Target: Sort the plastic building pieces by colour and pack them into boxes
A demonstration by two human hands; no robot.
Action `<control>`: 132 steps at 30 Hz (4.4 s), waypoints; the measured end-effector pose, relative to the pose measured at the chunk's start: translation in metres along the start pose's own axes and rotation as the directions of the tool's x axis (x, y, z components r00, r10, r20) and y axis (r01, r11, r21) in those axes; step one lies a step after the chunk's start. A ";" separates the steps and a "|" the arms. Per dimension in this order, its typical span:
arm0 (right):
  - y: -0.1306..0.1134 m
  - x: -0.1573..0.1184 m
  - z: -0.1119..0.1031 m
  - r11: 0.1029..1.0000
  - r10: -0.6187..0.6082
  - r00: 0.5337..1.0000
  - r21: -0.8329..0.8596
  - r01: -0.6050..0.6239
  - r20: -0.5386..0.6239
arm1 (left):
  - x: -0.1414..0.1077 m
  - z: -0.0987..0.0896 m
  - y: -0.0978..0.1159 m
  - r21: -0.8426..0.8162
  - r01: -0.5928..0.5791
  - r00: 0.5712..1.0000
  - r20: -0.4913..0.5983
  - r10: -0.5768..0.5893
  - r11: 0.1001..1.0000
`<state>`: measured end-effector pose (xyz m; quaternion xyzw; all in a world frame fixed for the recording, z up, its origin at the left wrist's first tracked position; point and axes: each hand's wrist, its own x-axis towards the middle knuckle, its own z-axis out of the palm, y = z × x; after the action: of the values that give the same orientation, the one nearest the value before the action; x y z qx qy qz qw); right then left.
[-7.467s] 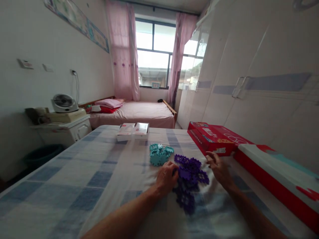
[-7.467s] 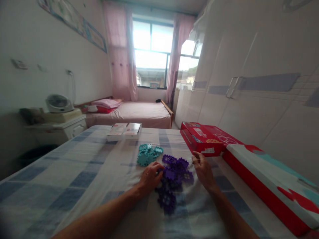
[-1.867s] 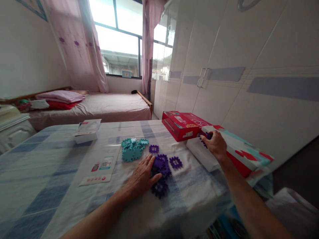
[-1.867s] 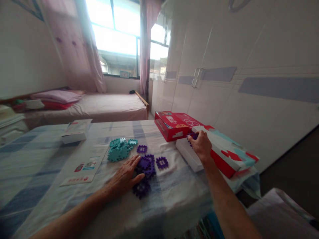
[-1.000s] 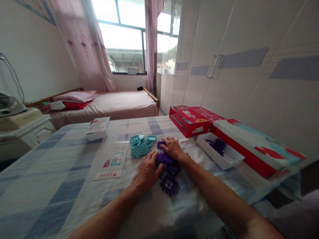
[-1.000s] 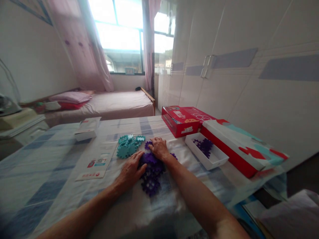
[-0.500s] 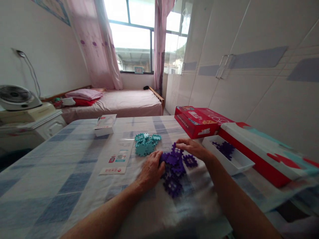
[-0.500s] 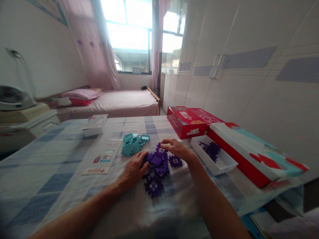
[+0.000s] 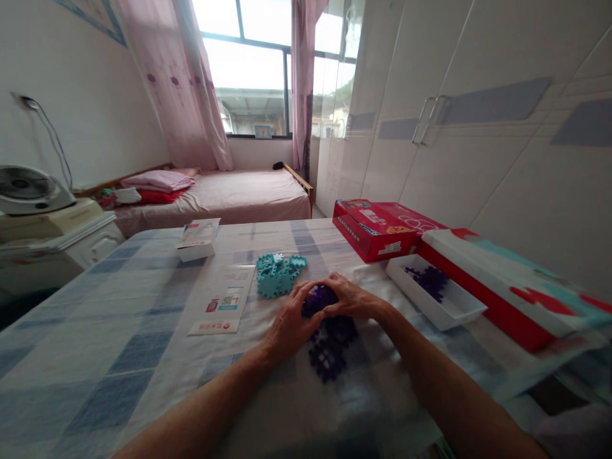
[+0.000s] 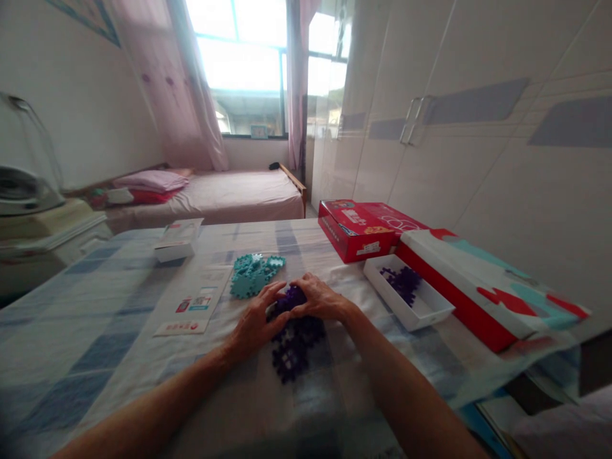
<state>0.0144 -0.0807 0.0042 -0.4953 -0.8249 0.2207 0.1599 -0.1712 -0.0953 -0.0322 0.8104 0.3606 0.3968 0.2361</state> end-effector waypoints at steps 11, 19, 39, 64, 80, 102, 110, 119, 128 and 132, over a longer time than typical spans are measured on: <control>-0.008 0.001 -0.001 0.996 -0.023 0.999 0.083 0.021 0.023 | 0.002 -0.002 0.000 -0.495 0.130 0.988 -0.010 -0.156 0.859; -0.003 0.002 0.000 1.000 -0.021 1.000 0.001 0.021 -0.009 | 0.002 -0.006 0.005 -0.579 0.126 0.982 -0.045 -0.185 0.806; 0.085 -0.104 -0.119 0.830 0.528 0.655 0.169 -0.531 -0.541 | 0.006 -0.002 -0.018 -0.193 0.203 0.970 -0.092 -0.224 0.960; 0.085 -0.141 -0.096 0.864 0.438 0.769 -0.019 -0.503 -0.465 | 0.008 -0.003 -0.020 -0.111 0.207 0.974 -0.073 -0.215 0.972; 0.097 -0.124 -0.091 0.907 0.364 0.854 -0.067 -0.416 -0.373 | 0.007 -0.002 -0.023 -0.094 0.179 0.978 -0.093 -0.188 0.979; -0.028 -0.106 0.011 0.980 0.140 0.963 -0.105 -0.168 -0.230 | 0.007 -0.002 -0.018 -0.090 0.192 0.976 -0.091 -0.200 0.977; -0.019 -0.102 0.015 0.968 0.116 0.928 -0.170 -0.186 -0.354 | 0.007 -0.003 -0.016 -0.095 0.197 0.975 -0.083 -0.205 0.976; 0.016 -0.068 -0.007 0.927 0.249 0.924 -0.205 -0.315 -0.292 | 0.006 -0.001 -0.017 -0.087 0.189 0.974 -0.109 -0.198 0.978; 0.016 -0.067 -0.007 0.930 0.348 0.902 -0.031 -0.367 -0.258 | 0.007 -0.002 -0.018 -0.073 0.190 0.975 -0.100 -0.197 0.979; 0.016 -0.067 -0.008 0.937 0.343 0.901 0.035 -0.346 -0.265 | 0.007 -0.002 -0.018 -0.059 0.179 0.978 -0.101 -0.184 0.982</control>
<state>0.0615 -0.1319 -0.0003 -0.6594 -0.6966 0.1713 0.2249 -0.1775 -0.0780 -0.0398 0.7458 0.4351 0.4249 0.2718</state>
